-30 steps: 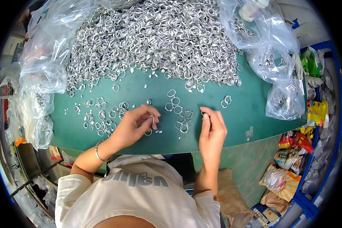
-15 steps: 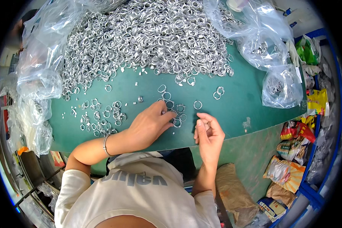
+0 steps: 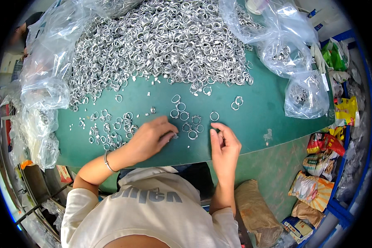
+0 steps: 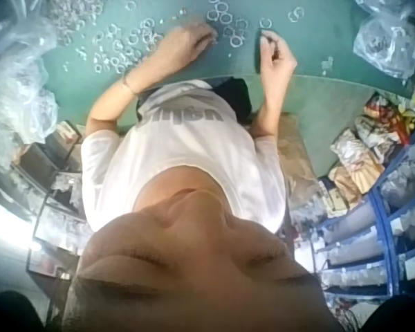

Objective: The person picks up metal rings from a large pile on a table, groups them into small clusters, and gathers several of them into their hands.

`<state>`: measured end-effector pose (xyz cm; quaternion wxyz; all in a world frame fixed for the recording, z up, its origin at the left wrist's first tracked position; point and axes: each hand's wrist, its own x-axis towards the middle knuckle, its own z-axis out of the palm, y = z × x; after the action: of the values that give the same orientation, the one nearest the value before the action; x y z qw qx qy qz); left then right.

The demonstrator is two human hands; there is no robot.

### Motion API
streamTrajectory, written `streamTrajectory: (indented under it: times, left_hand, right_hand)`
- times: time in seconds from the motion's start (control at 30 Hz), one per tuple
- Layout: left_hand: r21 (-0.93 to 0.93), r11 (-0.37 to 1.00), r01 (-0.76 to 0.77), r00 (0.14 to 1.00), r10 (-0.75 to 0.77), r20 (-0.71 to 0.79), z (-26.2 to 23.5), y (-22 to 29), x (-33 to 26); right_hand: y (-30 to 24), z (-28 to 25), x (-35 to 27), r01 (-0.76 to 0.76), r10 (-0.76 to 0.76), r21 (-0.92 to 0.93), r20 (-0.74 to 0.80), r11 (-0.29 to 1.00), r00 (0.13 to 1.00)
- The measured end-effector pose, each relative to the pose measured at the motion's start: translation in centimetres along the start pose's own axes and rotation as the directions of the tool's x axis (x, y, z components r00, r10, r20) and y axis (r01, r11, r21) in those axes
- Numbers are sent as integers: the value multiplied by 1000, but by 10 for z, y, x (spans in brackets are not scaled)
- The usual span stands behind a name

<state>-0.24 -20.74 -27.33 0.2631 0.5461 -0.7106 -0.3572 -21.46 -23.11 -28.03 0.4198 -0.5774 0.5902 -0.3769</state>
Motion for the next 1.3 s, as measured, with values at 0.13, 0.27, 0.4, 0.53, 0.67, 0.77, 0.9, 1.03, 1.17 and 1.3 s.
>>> streamTrajectory:
  times: [0.13,0.27,0.4,0.53,0.67,0.77,0.9,1.03,1.17,1.3]
  left_hand:
    - [58,998,28,999,-30,32,-4,14,6]
    - [230,960,-158,987,152,43,8,24,14]
    - [281,938,-203,979,196,52,25,23,18]
    - [167,973,-160,981,175,-80,7,23,16]
    - [267,963,-25,994,53,-96,-7,7,34]
    - [295,955,-41,997,60,-57,-4,0,40]
    - [318,948,-28,999,34,-14,-5,0,49]
    - [230,970,-84,995,92,-25,-1,-8,52]
    - [-650,619,441,897,-323,301,-30,-13,46]
    - [-956,10,293,917,-287,278,-41,-23,41]
  right_hand:
    - [-12,-3,-1,48,-46,-174,16,984,999]
    - [-8,-6,-6,26,-28,-164,-14,986,999]
    - [-6,-8,-5,1,-5,-143,-30,990,1000]
    - [-2,-11,-6,13,-17,-139,-33,990,999]
    - [-11,-4,-1,141,-135,-181,47,973,990]
    - [-14,-1,-1,113,-110,-180,28,977,994]
    - [-10,-6,0,93,-92,-215,13,972,996]
    - [-10,-6,0,75,-76,-143,-3,987,997]
    - [-3,-11,-1,-30,23,144,55,989,998]
    - [-12,-11,4,-395,255,652,303,648,918]
